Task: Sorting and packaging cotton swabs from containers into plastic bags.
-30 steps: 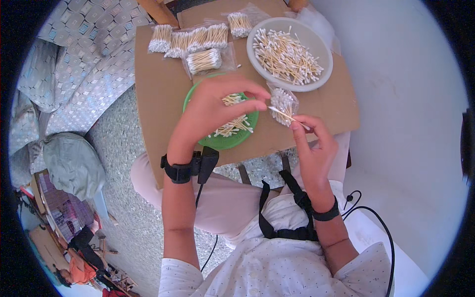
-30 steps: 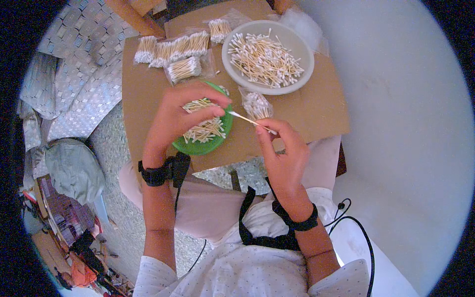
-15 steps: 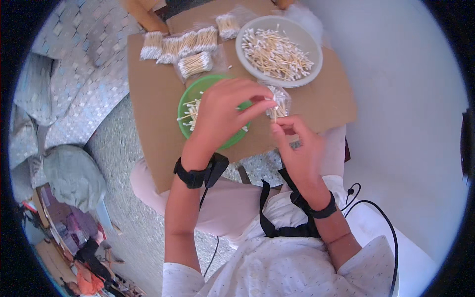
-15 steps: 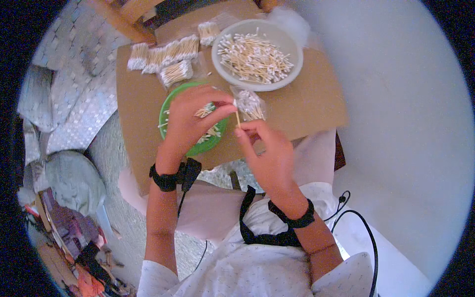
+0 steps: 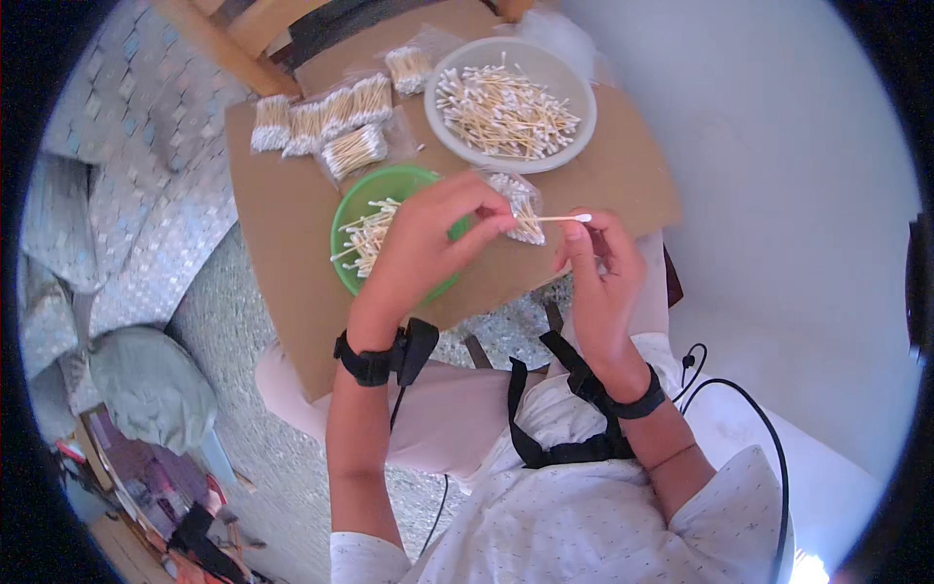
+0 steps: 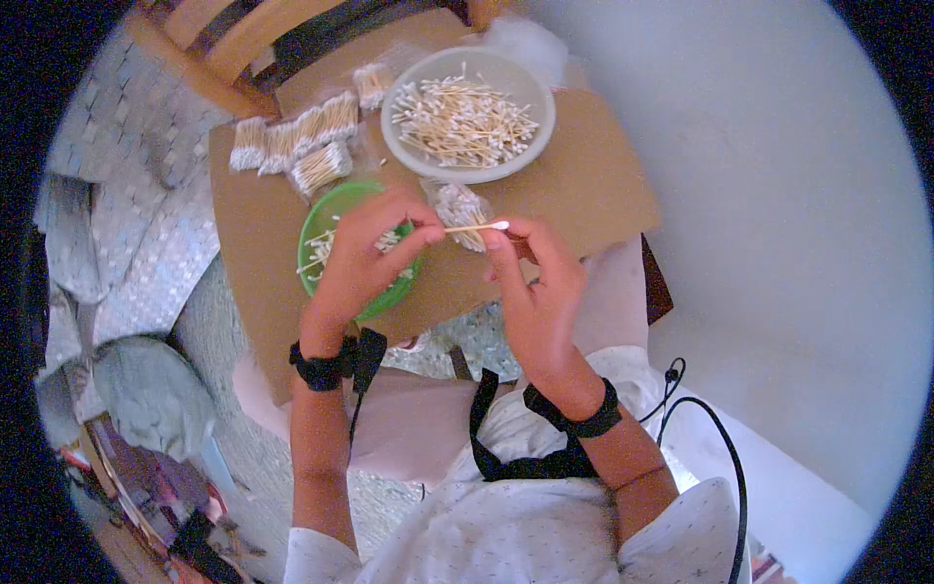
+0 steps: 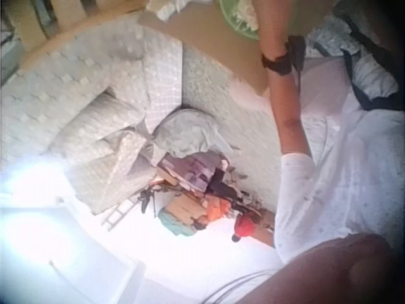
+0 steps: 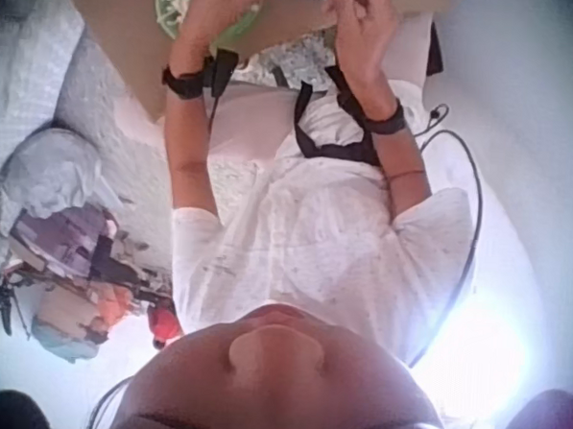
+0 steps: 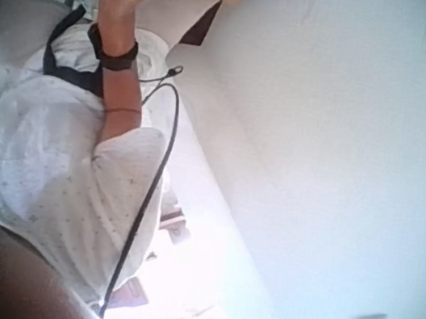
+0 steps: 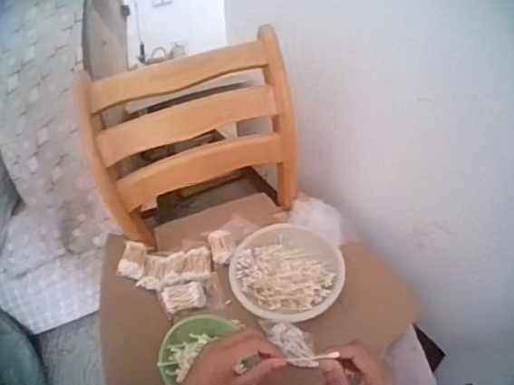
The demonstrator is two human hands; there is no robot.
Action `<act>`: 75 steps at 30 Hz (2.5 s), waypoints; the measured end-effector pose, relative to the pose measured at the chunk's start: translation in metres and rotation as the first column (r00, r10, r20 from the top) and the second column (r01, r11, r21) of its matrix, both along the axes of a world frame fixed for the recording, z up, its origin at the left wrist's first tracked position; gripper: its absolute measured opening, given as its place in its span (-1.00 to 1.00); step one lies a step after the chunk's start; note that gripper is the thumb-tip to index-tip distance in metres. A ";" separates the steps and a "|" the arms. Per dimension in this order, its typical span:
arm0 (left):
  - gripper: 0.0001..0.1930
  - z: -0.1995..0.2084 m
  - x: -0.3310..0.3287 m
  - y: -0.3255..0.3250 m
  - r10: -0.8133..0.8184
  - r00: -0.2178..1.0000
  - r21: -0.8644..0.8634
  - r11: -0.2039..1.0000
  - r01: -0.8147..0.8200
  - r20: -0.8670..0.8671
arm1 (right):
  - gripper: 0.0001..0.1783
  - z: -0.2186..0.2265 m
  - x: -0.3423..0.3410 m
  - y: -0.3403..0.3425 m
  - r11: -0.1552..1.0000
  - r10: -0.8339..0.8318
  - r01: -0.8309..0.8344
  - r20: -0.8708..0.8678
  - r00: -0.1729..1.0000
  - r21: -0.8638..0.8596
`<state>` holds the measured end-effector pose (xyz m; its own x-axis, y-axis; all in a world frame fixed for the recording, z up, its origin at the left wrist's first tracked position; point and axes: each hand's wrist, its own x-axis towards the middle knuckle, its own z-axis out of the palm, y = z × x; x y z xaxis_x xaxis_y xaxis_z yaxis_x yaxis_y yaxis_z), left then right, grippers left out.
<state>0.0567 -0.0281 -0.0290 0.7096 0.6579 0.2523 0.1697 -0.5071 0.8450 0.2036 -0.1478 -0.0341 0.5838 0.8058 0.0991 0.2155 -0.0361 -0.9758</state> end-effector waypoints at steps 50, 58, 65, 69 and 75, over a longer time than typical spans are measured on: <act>-0.83 -0.036 0.012 -0.003 0.179 0.971 0.050 0.984 -0.173 -0.160 | -0.31 -0.096 -0.008 0.029 0.981 0.183 -0.168 0.179 0.967 -0.093; -0.85 -0.036 0.013 0.000 0.031 0.995 0.266 0.964 -0.005 -0.095 | -0.30 -0.102 -0.004 0.027 0.965 0.260 -0.251 0.196 0.945 -0.074; -0.82 -0.021 0.004 0.000 0.081 0.970 0.202 0.979 -0.034 -0.231 | -0.31 -0.098 0.002 0.028 0.941 0.336 -0.329 0.117 0.934 -0.078; -0.81 -0.022 0.002 0.004 -0.009 0.977 0.346 0.934 0.085 -0.213 | -0.31 -0.105 0.003 0.027 0.940 0.336 -0.324 0.117 0.935 -0.109; -0.80 -0.027 0.004 -0.001 0.017 0.980 0.303 0.952 0.046 -0.199 | -0.27 -0.101 0.005 0.024 0.947 0.319 -0.315 0.246 0.915 -0.058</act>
